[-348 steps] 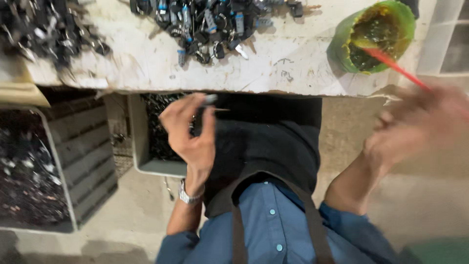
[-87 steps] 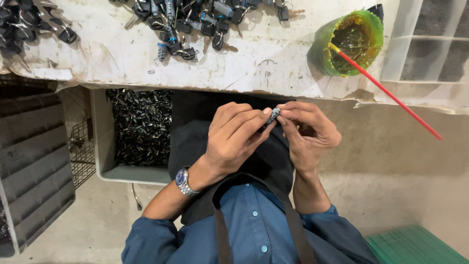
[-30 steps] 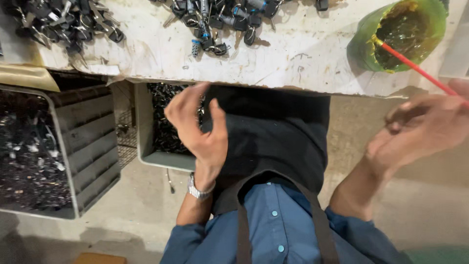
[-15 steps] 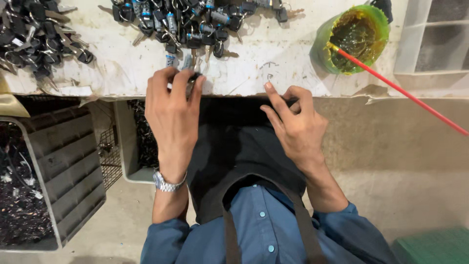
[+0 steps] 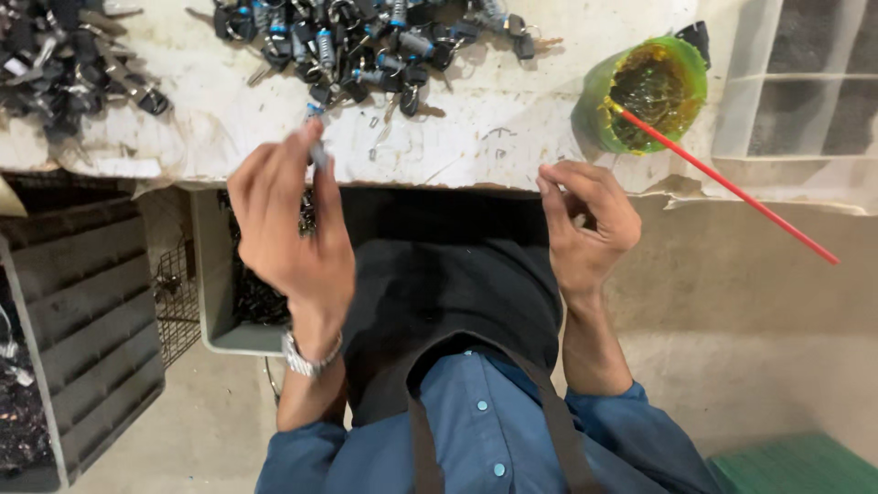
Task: The person picks small metal components one at a time from the workbench, applies a yellow substance to each component with a brush dipped in a cup, and places the treated components into piles on the bench.
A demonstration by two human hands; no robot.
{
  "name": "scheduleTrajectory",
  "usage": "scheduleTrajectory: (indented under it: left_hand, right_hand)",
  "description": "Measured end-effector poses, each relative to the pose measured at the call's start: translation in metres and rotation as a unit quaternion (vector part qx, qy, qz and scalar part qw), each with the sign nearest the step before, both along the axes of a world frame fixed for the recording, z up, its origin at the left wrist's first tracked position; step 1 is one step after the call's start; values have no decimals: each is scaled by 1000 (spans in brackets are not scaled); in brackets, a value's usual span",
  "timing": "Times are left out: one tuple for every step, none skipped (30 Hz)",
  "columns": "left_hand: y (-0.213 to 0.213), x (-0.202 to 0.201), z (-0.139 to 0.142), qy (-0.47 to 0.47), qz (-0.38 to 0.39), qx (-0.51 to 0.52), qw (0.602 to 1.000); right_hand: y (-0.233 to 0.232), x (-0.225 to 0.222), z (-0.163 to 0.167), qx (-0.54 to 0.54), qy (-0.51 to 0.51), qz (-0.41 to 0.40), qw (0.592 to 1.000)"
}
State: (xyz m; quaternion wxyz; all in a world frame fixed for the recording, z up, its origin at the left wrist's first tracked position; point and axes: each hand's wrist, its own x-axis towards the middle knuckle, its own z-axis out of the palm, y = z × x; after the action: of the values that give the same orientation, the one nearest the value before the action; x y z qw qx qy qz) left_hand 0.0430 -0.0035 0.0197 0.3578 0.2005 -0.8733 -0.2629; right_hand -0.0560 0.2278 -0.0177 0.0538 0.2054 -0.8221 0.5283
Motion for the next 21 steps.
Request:
scheduleTrajectory:
  left_hand:
    - [8, 1, 0, 28, -32, 46, 998]
    - [18, 2, -1, 54, -60, 92, 993]
    - [28, 3, -2, 80, -84, 135, 984]
    - [37, 5, -3, 26, -109, 119, 987]
    - [46, 5, -5, -27, -133, 102, 986]
    - [54, 4, -8, -11, -160, 126, 979]
    - [61, 3, -10, 7, -190, 151, 970]
    - [66, 3, -12, 17, -195, 152, 969]
    - [71, 2, -13, 26, -203, 156, 966]
    - [74, 1, -14, 37, -214, 161, 963]
    - [75, 0, -14, 43, -221, 157, 962]
    - [76, -1, -15, 49, -224, 150, 962]
    - [76, -1, -14, 53, -223, 142, 963]
    - [75, -2, -14, 57, -220, 125, 966]
    - [75, -2, -13, 60, -218, 108, 968]
    - [74, -2, -13, 63, -217, 91, 970]
    - [73, -2, -13, 60, -219, 75, 971]
    - [72, -2, -13, 59, -222, 60, 971]
    - [71, -2, -13, 57, -226, 46, 971]
    - [70, -2, -14, 59, -220, 0, 974]
    - [69, -2, -14, 61, -215, -47, 974]
  right_hand:
    - [0, 2, 1, -54, -55, 0, 997]
    - [0, 7, 3, -108, -112, 3, 988]
    - [0, 12, 4, -162, -169, 10, 972]
    - [-1, 17, 4, -186, -167, 20, 968]
    - [-1, 23, 4, -211, -166, 31, 963]
    - [-2, 27, 3, -236, -163, 41, 957]
    - [-2, 29, 1, -226, -156, 48, 960]
    - [-2, 31, 0, -214, -149, 52, 964]
    - [-2, 32, 0, -200, -142, 52, 968]
    - [-1, 32, -1, -203, -146, 52, 967]
    - [0, 32, -1, -208, -148, 53, 965]
    - [0, 31, -1, -215, -151, 58, 963]
    - [1, 30, 0, -208, -145, 56, 966]
    - [1, 29, 1, -203, -141, 55, 967]
    - [1, 29, 3, -200, -136, 52, 969]
    - [1, 29, 5, -190, -134, 52, 971]
    - [1, 29, 7, -180, -131, 51, 974]
    - [1, 29, 9, -169, -128, 49, 976]
    - [1, 29, 11, -137, -106, 47, 984]
    - [2, 29, 13, -105, -86, 45, 990]
    - [2, 29, 15, -73, -65, 43, 994]
